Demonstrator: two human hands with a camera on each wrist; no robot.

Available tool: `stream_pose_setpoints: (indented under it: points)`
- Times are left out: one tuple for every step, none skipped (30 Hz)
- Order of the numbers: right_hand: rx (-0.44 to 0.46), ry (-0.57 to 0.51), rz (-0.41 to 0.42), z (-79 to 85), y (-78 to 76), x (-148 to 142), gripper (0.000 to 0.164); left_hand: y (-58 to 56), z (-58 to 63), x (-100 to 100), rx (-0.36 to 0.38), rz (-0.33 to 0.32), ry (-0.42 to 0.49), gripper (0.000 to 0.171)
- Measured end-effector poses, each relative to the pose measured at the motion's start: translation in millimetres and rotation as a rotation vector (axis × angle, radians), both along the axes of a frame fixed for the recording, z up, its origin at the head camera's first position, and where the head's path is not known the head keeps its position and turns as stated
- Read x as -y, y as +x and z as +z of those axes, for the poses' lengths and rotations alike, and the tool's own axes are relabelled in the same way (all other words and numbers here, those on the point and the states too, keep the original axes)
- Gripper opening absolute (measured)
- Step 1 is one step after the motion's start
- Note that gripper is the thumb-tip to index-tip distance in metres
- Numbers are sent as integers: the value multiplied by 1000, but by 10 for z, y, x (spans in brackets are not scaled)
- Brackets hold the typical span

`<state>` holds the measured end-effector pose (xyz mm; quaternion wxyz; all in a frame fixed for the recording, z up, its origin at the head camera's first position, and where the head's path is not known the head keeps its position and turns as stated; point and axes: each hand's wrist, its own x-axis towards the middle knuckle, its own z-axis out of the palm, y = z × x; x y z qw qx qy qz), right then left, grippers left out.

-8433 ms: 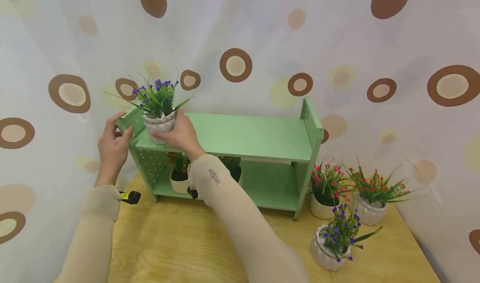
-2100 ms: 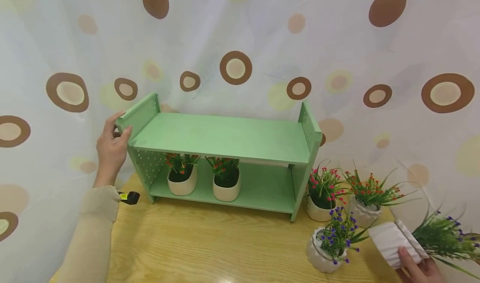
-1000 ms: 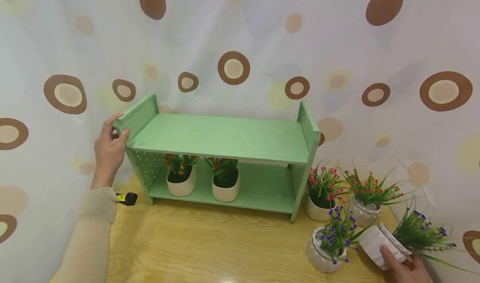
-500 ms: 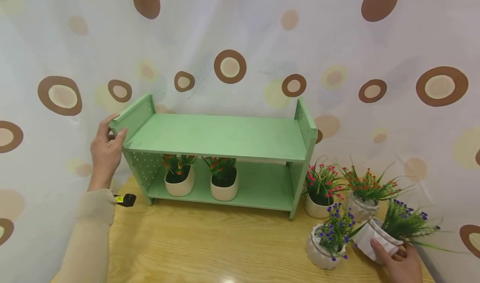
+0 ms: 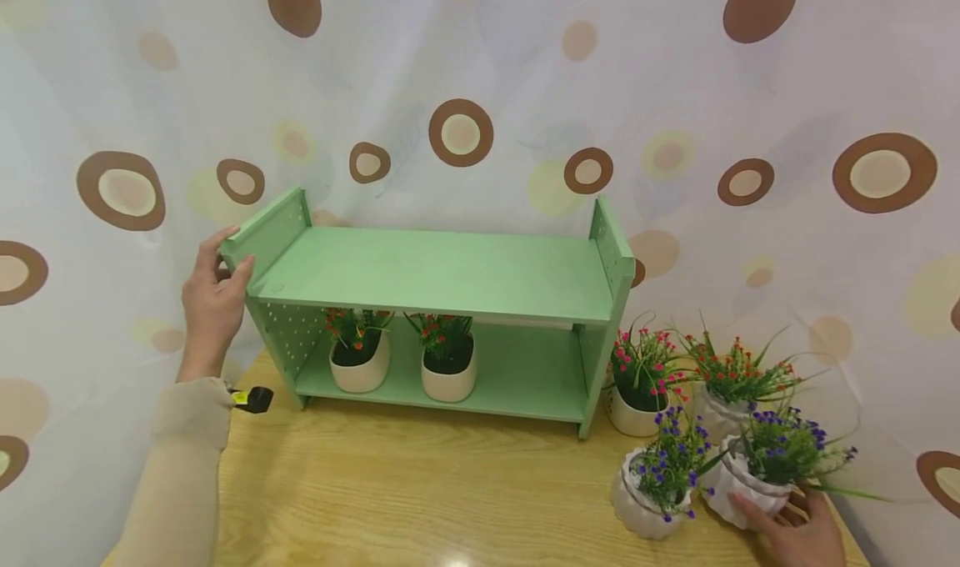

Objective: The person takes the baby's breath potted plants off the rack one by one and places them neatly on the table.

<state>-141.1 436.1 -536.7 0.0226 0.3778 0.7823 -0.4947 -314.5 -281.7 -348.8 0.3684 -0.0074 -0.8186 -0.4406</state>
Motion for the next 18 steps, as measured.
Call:
stream_pose_setpoints:
  points:
    - [-4,-3,1,-2,2,-1,127,-2,-2,2,-1,3,-1,46]
    - [-6,-4,3,-5,2,-4,127,-4,-3,4,1,6,0,46]
    - [-8,-6,5,-8,1,-10,127,-6,-4,5,4,9,1,46]
    - [-6,-7,7,-12,4,-15,127,-6,-4,5,7,11,1,46]
    - [-7,-13,12,-16,0,-22,126,-6,-5,5,9,13,0,46]
    - [-8,-21,17,-21,-3,-32,126,-7,-6,6,11,14,0,46]
    - [-7,-25,22,-25,-4,-40,125,-9,-7,7,12,15,0,46]
    - [0,-25,28,-30,-4,-48,124,-12,-9,8,14,14,0,46]
    - [5,-27,32,-33,-3,-53,124,-13,-10,7,15,13,0,46]
    - [14,-30,33,-33,-2,-56,124,-14,-11,6,15,11,0,46]
    - [22,-31,32,-32,-1,-55,123,-15,-13,6,16,10,1,46]
    - [34,-35,27,-29,5,-51,123,-17,-13,5,17,9,3,46]
    - [40,-38,22,-26,11,-46,124,-17,-14,4,18,8,3,46]
    - [47,-41,18,-22,15,-40,124,-17,-14,4,20,7,4,46]
    - [51,-47,13,-16,18,-34,125,-17,-14,3,20,7,5,46]
    - [54,-56,9,-10,20,-28,125,-18,-15,3,21,7,6,46]
    - [57,-69,4,-6,22,-26,125,-19,-15,4,21,7,6,46]
    - [56,-79,1,-1,20,-26,126,-19,-15,4,20,7,4,46]
